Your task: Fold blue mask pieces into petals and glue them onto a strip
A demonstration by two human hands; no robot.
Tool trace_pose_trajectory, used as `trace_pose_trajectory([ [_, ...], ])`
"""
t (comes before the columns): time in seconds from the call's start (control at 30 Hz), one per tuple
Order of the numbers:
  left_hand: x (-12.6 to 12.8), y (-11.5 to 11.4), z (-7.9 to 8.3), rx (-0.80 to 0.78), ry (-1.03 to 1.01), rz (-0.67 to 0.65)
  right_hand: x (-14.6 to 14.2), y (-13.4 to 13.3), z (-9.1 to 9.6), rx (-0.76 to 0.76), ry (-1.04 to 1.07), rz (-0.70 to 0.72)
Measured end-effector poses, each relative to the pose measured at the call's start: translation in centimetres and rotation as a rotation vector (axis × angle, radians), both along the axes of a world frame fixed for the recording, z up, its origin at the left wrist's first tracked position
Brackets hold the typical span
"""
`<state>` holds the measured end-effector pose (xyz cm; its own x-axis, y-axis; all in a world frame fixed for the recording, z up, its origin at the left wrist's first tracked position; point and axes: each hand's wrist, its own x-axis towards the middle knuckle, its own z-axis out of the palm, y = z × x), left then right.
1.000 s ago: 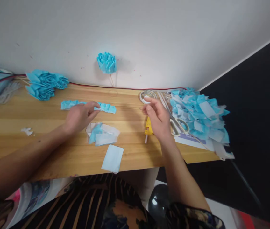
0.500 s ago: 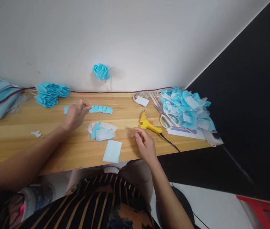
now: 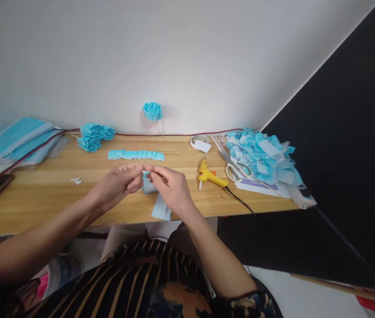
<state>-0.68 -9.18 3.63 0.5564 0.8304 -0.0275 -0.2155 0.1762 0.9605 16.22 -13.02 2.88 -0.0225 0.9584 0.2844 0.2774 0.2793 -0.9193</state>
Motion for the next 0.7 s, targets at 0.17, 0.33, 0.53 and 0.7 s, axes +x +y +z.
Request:
trace_pose_trajectory([
  [0.17, -2.2, -2.3, -1.9, 0.038, 0.235, -0.003, -0.1, -2.0, -1.5, -0.034, -0.203, 0.108],
  [0.33, -4.0, -5.4, -3.2, 0.101, 0.409, -0.058, -0.7, -4.5, -2.5, -0.098, -0.312, 0.201],
  [0.53, -4.7, -9.0, -5.0, 0.14, 0.445, 0.016, -1.7, -6.6, -4.0, -0.066, -0.395, 0.192],
  [0.7, -5.2, -10.8, -6.5, 0.457, 0.556, 0.152, -2.2, -7.5, -5.0, -0.089, -0.317, 0.111],
])
